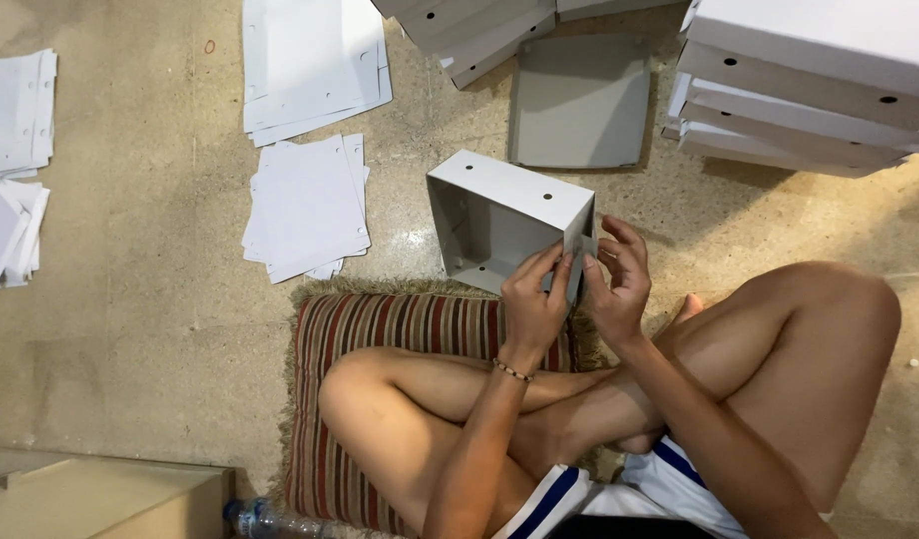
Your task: Assembling cardboard boxes from flat sheets by folding and tucking the edges.
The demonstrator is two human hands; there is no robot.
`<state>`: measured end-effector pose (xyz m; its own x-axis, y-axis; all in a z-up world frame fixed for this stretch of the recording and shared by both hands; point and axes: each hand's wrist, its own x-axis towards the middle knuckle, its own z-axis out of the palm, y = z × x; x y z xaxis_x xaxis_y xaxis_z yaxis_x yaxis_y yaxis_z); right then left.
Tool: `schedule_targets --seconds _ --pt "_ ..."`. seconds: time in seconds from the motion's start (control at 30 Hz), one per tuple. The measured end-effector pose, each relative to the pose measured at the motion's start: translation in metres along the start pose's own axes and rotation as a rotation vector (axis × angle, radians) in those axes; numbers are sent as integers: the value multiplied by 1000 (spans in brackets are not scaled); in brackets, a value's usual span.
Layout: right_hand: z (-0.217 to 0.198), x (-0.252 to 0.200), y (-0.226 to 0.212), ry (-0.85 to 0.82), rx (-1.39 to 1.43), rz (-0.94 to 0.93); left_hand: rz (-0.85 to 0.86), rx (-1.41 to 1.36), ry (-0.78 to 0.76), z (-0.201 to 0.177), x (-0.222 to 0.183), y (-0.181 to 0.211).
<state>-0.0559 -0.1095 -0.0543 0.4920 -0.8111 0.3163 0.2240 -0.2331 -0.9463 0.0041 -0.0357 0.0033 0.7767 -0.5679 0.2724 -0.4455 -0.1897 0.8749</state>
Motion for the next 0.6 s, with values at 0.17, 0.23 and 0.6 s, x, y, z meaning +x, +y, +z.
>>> schedule_targets --seconds 0.17,0.23,0.6 --pt "0 -1 5 17 13 15 24 6 -32 -1 -1 3" --pt "-1 -1 4 22 22 21 27 4 -39 0 -1 0" --pt "1 0 -4 9 -46 -25 35 30 10 0 -4 -2"
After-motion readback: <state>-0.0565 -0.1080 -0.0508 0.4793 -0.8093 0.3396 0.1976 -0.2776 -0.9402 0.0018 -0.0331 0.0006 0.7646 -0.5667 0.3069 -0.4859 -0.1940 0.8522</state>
